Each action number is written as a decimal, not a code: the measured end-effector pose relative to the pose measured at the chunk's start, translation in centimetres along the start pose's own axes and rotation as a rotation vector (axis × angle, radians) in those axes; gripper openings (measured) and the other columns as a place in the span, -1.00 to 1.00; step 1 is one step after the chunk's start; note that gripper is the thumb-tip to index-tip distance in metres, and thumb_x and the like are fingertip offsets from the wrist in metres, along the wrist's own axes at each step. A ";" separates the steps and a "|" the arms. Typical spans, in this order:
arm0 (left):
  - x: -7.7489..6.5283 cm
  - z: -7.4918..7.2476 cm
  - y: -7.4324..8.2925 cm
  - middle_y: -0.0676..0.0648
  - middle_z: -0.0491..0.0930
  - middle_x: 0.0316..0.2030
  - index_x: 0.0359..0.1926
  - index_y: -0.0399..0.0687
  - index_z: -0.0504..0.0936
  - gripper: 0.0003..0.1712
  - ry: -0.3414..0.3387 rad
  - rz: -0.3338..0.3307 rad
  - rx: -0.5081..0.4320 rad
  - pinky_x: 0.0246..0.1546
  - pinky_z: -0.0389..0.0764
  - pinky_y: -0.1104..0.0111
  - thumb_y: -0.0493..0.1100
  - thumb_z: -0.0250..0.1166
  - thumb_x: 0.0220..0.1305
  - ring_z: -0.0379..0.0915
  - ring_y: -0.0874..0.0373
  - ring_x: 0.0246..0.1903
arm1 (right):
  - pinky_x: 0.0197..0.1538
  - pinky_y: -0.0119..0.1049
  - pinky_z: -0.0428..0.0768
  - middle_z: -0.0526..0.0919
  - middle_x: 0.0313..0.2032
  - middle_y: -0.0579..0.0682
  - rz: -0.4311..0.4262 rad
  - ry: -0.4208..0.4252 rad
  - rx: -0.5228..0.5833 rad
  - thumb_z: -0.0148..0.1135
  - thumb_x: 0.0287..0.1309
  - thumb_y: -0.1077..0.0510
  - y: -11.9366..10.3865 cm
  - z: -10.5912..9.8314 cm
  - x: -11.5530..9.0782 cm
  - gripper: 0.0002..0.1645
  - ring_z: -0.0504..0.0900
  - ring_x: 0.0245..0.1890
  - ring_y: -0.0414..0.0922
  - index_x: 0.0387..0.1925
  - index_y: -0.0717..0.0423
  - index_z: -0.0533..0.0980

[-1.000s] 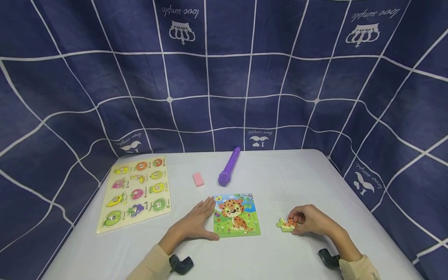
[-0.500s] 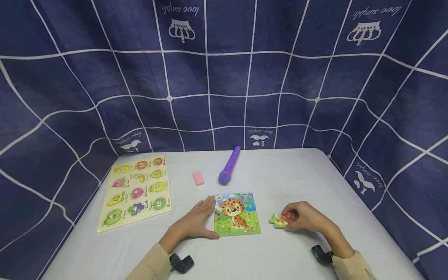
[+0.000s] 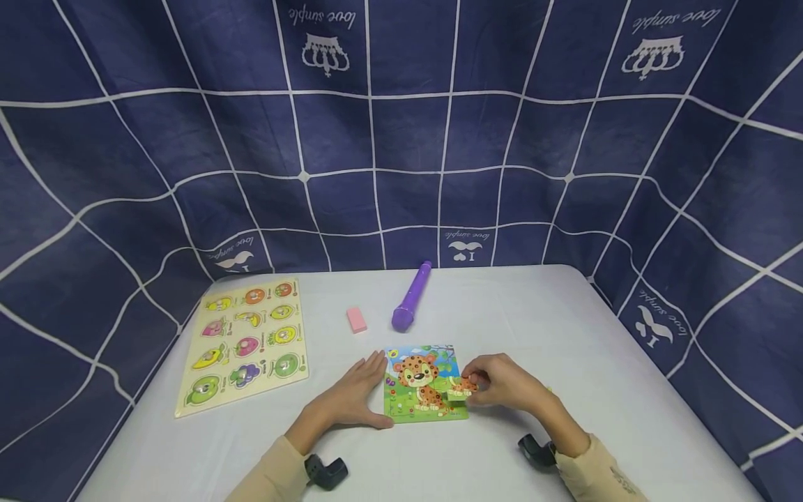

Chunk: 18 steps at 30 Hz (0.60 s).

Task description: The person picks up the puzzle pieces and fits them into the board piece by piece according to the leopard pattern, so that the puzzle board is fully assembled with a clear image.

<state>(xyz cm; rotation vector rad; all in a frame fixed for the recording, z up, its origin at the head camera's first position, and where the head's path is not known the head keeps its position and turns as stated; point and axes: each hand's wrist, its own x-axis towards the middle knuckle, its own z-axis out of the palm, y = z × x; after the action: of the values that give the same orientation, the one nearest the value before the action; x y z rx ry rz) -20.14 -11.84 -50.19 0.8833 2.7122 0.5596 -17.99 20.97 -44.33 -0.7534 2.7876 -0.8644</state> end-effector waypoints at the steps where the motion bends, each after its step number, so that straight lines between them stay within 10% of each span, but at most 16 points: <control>1: 0.0 0.0 0.0 -0.18 -0.14 0.55 0.51 -0.24 -0.04 0.46 0.000 0.000 -0.001 0.55 -0.08 0.06 0.57 0.32 -0.17 -0.23 -0.02 0.55 | -0.48 -0.49 0.38 0.50 -0.54 -0.15 -0.011 -0.003 -0.005 0.57 -0.21 0.15 -0.4 0.3 0.3 -0.59 0.33 -0.54 -0.36 -0.23 0.12 0.65; 18: 0.0 0.5 -0.4 -0.15 -0.13 0.55 0.51 -0.22 -0.01 0.46 0.016 0.011 0.011 0.55 -0.07 0.07 0.62 0.29 -0.18 -0.23 -0.01 0.55 | -0.41 -0.55 0.44 0.56 -0.50 -0.26 -0.065 -0.097 -0.093 0.59 -0.23 0.10 -3.1 4.4 3.7 -0.59 0.36 -0.50 -0.40 -0.25 0.10 0.68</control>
<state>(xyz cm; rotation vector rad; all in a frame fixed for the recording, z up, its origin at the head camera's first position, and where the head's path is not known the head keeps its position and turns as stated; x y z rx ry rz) -20.19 -12.06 -50.79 0.9007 2.7291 0.5575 -18.74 14.72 -46.09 -0.8801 2.7472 -0.6918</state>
